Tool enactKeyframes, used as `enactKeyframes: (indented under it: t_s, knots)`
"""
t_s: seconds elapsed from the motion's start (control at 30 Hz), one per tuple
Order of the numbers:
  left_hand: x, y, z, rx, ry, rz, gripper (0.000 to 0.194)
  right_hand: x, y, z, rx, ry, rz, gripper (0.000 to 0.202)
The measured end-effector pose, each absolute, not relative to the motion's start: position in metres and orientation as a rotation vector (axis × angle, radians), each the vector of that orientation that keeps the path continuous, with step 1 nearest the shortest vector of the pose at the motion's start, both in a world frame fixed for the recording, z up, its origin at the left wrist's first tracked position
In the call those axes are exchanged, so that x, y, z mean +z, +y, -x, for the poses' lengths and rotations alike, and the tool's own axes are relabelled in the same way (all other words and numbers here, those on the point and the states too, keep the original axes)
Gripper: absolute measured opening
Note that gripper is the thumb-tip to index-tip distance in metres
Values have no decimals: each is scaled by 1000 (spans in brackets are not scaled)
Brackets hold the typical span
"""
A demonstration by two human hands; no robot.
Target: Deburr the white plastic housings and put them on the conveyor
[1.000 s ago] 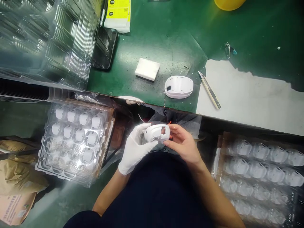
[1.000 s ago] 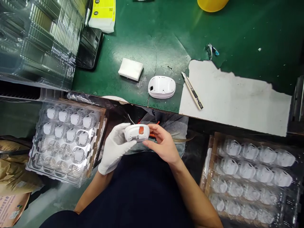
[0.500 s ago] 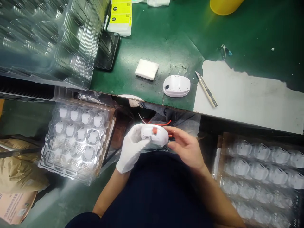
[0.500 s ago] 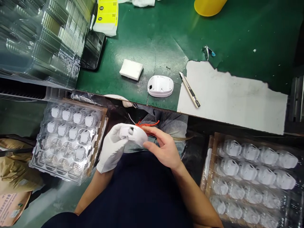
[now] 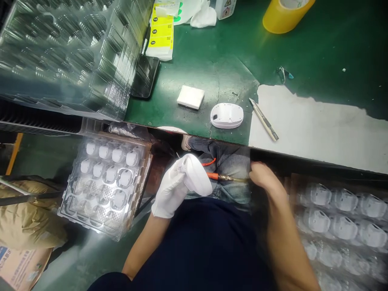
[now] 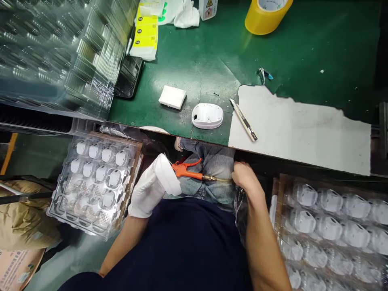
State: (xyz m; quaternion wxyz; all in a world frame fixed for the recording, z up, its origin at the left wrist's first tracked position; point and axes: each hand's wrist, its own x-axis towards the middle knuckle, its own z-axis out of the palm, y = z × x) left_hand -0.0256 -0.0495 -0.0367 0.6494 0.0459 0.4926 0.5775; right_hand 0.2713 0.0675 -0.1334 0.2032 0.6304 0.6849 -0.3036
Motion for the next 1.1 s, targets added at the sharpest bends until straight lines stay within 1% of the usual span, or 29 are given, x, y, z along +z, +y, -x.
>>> enactKeyframes:
  t_s: [0.07,0.13,0.2,0.23,0.3,0.37,0.4,0.47,0.53,0.57,0.73,0.9,0.97,1.1]
  knots:
    - [-37,-48,26,1301,1095,-43,65,-112,64,-270,-898,2002,-1771,46]
    - [-37,-46,27,1284,1067,6,60,-86,52,-263,-1089,2167,-1889,41]
    - [-38,-44,27,1273,1050,31,55,-62,39,-246,-1525,2300,-2001,33]
    - [-40,-43,27,1270,1048,35,54,-52,33,-235,-1803,2309,-2010,35]
    - [-43,-43,28,1257,1050,44,59,-41,28,-210,-2279,2219,-1908,45]
    - [-45,-42,27,1238,1048,71,61,-38,31,-188,-2566,2114,-1710,55]
    - [-46,-41,25,1237,1043,102,58,-39,33,-179,-2640,2072,-1614,59]
    - [-44,-36,21,1247,1030,229,42,-44,39,-167,-2713,2001,-1500,62]
    - [-38,-28,17,1239,1009,429,26,-48,41,-162,-2762,1917,-1542,61]
    - [-34,-23,14,1222,1002,531,24,-49,41,-161,-2795,1861,-1587,60]
    - [-15,-1,9,1173,1027,781,39,-54,34,-160,-2995,1537,-1687,53]
    - [-12,2,7,1241,1078,740,39,-63,30,-157,-3047,1432,-1706,49]
    - [-17,-3,5,1275,1125,653,35,-67,28,-157,-3051,1423,-1719,48]
    - [-32,-19,4,1384,1195,300,15,-70,26,-158,-2979,1474,-1742,51]
